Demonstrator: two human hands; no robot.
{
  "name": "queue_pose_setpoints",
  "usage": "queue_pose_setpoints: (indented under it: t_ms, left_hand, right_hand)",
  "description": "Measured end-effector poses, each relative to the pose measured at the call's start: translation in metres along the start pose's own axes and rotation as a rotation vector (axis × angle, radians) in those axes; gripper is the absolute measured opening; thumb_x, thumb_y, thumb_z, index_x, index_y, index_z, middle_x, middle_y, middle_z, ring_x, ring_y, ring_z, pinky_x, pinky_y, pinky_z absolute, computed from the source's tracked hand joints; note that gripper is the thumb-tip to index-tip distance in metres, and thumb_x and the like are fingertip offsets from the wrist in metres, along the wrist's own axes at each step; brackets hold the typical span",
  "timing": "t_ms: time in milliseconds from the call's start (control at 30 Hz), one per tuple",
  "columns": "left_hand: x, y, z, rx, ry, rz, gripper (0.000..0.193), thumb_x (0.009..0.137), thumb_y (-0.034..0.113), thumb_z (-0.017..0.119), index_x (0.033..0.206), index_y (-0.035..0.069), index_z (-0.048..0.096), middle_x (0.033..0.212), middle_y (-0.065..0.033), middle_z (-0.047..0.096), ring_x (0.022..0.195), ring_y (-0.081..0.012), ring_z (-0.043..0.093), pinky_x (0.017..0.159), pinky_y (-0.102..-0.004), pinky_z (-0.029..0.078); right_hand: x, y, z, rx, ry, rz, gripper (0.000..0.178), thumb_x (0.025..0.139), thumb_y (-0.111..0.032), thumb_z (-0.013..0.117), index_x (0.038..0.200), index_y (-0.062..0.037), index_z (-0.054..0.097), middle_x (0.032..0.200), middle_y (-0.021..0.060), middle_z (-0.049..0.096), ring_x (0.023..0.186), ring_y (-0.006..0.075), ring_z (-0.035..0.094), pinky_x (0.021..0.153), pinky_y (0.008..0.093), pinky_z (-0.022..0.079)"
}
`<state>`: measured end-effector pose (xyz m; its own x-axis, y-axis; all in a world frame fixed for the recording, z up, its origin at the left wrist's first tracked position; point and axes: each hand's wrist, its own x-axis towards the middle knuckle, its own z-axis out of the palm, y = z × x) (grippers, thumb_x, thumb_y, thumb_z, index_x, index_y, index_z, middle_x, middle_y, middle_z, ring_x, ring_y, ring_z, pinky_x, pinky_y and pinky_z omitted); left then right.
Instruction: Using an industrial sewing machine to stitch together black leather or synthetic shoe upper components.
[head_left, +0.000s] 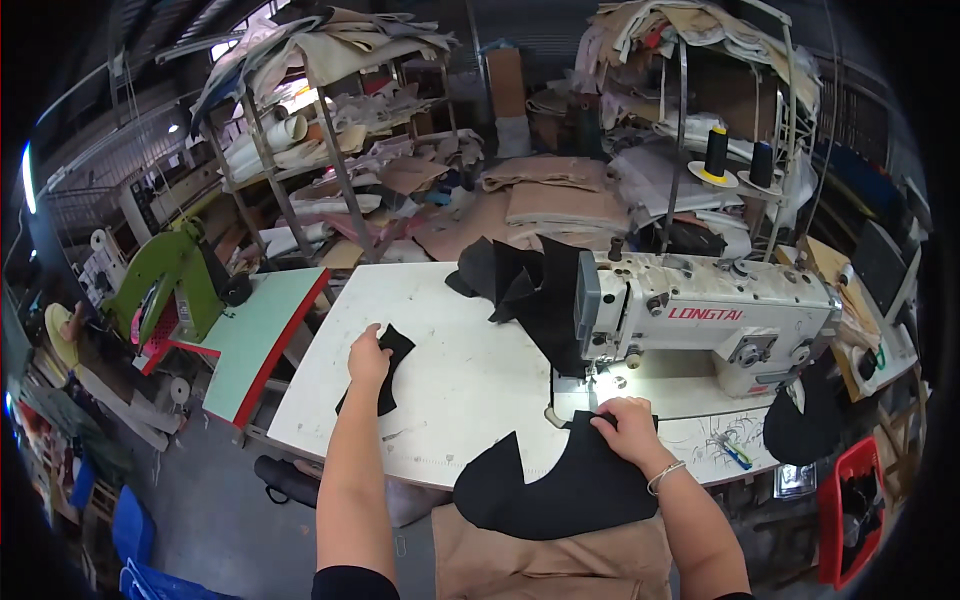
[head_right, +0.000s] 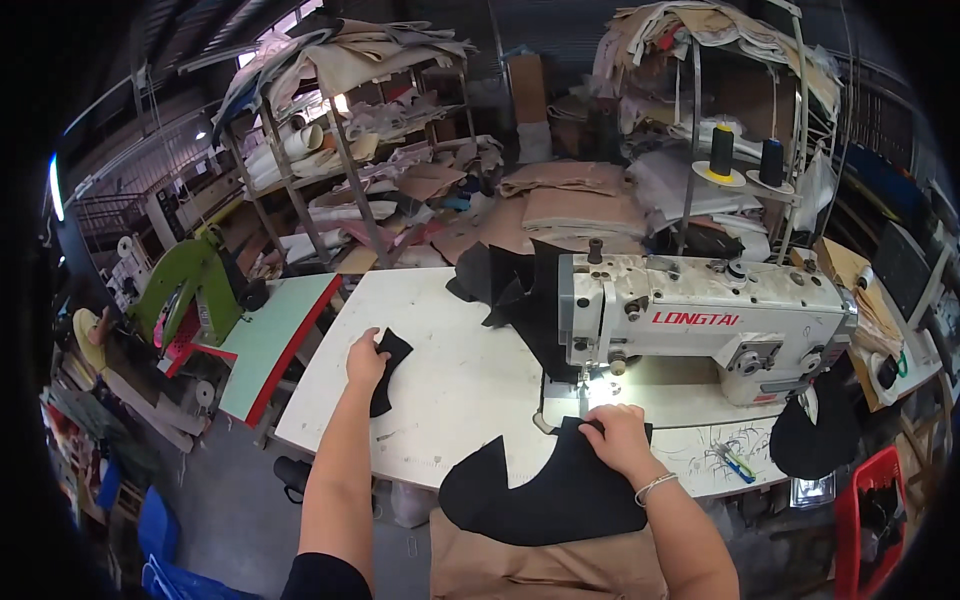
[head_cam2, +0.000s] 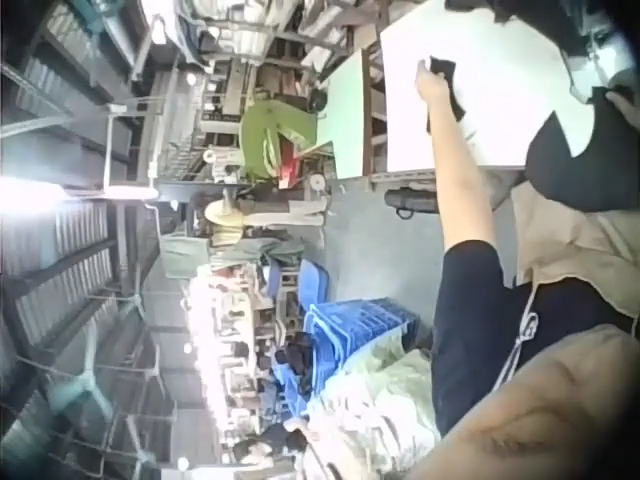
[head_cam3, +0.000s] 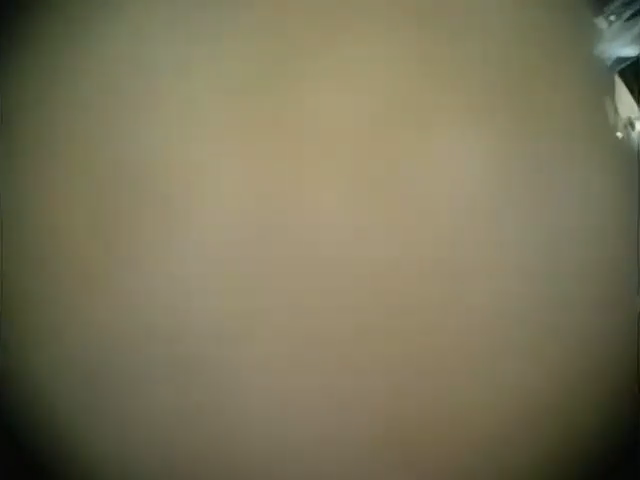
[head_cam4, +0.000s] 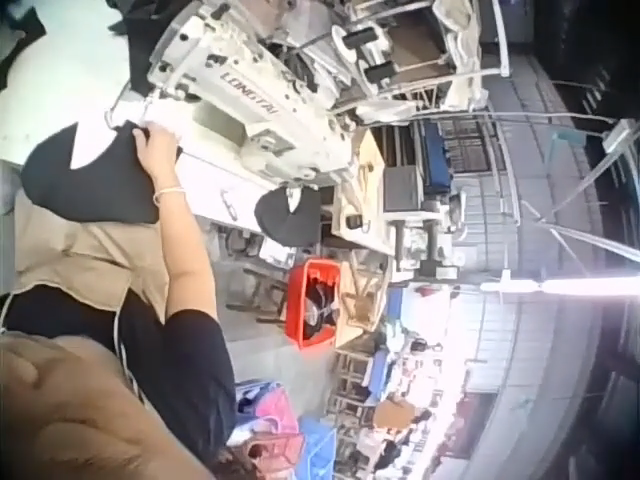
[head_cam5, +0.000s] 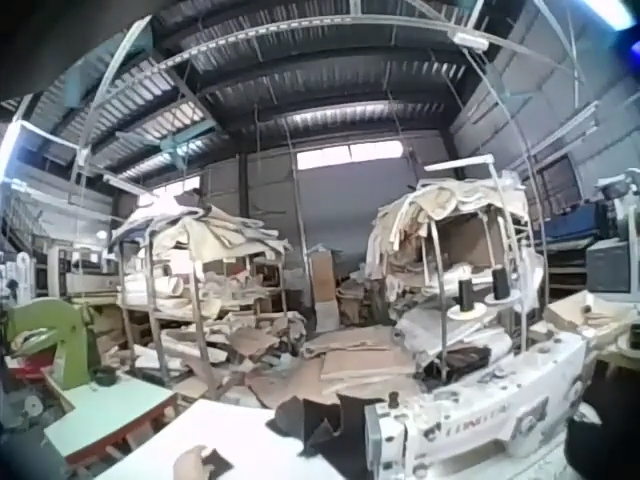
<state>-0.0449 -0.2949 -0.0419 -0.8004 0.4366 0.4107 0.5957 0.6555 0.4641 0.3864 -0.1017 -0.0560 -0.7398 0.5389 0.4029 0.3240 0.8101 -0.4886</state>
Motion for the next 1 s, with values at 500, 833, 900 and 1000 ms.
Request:
queue_pose_setpoints:
  t_ms: [500, 833, 900, 1000]
  left_hand:
    - [-0.058, 0.132, -0.128, -1.001, -0.708, -0.026, 0.039, 0.085, 0.010, 0.065, 0.123, 0.011, 0.056, 0.088, -0.0024, 0.064, 0.071, -0.0101, 0.063, 0.055, -0.0216, 0.048]
    - [-0.131, 0.213, 0.061, -0.758, -0.691, 0.291, 0.025, 0.080, 0.010, 0.073, 0.102, 0.004, 0.062, 0.095, -0.0085, 0.067, 0.087, -0.0149, 0.062, 0.081, -0.0270, 0.048]
    - [-0.130, 0.216, 0.061, -0.621, -0.673, 0.353, 0.023, 0.081, 0.012, 0.072, 0.101, 0.004, 0.065, 0.094, -0.0092, 0.069, 0.084, -0.0145, 0.063, 0.079, -0.0267, 0.049]
    - [-0.128, 0.215, 0.066, -0.640, -0.632, 0.306, 0.019, 0.081, 0.015, 0.072, 0.096, 0.004, 0.069, 0.088, -0.0097, 0.070, 0.078, -0.0142, 0.064, 0.074, -0.0269, 0.050]
  right_hand:
    - [0.029, 0.025, -0.021, 0.000, -0.136, 0.130, 0.017, 0.082, -0.028, 0.068, 0.085, -0.0116, 0.071, 0.079, 0.0089, 0.068, 0.076, 0.0266, 0.065, 0.075, 0.0384, 0.047]
    - [0.062, 0.050, -0.017, 0.006, -0.224, 0.112, 0.028, 0.079, -0.039, 0.070, 0.085, -0.0118, 0.073, 0.079, 0.0143, 0.067, 0.077, 0.0297, 0.066, 0.074, 0.0394, 0.050]
    - [0.068, 0.046, -0.022, -0.025, -0.245, 0.137, 0.034, 0.078, -0.041, 0.070, 0.085, -0.0076, 0.072, 0.077, 0.0162, 0.067, 0.077, 0.0312, 0.066, 0.072, 0.0406, 0.050]
    - [0.073, 0.044, -0.025, -0.079, -0.298, 0.247, 0.042, 0.077, -0.044, 0.071, 0.084, -0.0026, 0.070, 0.078, 0.0179, 0.067, 0.076, 0.0326, 0.066, 0.072, 0.0416, 0.051]
